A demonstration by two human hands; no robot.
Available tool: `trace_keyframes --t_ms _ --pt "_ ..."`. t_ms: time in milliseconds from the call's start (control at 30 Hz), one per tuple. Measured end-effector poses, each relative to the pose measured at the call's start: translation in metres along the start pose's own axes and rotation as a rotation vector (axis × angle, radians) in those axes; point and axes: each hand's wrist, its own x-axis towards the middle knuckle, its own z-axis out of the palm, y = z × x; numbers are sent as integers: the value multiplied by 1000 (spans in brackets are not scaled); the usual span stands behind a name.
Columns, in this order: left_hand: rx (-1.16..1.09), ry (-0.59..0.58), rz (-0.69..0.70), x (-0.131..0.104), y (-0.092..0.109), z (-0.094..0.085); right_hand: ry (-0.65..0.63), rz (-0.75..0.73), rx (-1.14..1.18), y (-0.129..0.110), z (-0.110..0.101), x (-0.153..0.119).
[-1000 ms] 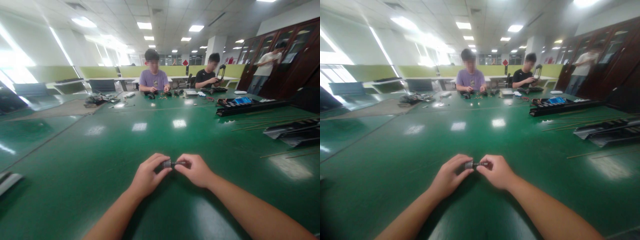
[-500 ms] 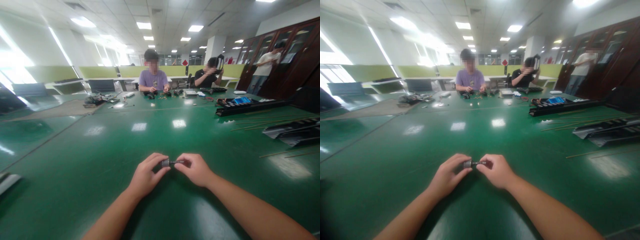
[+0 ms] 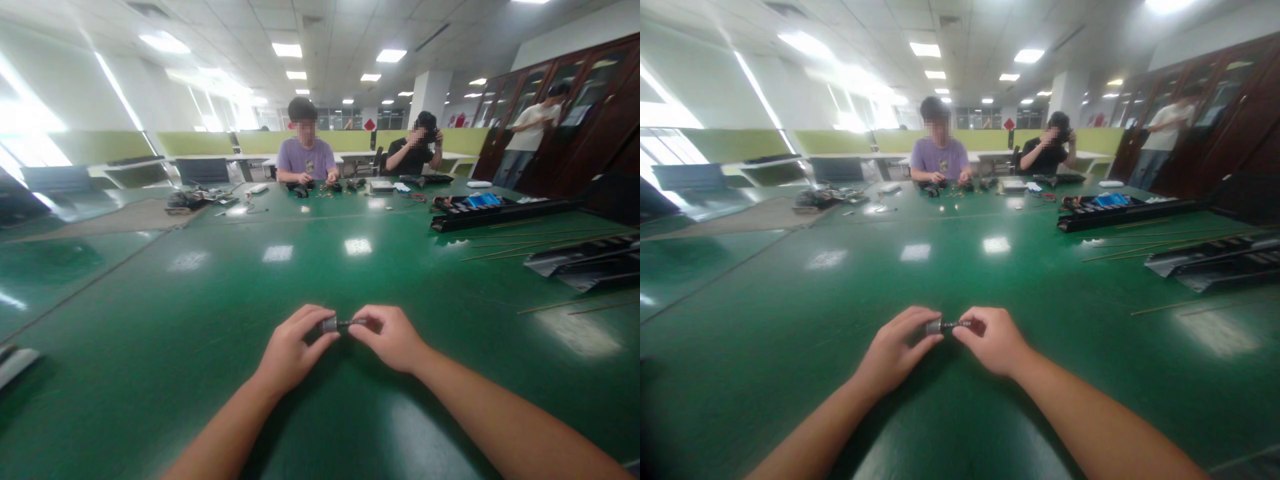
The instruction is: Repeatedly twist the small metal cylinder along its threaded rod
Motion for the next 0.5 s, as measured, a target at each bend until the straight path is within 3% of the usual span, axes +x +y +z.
trace_keyframes --t_ms 500 --pt "17 1 -5 -1 -2 -1 14 4 -5 -1 -1 0"
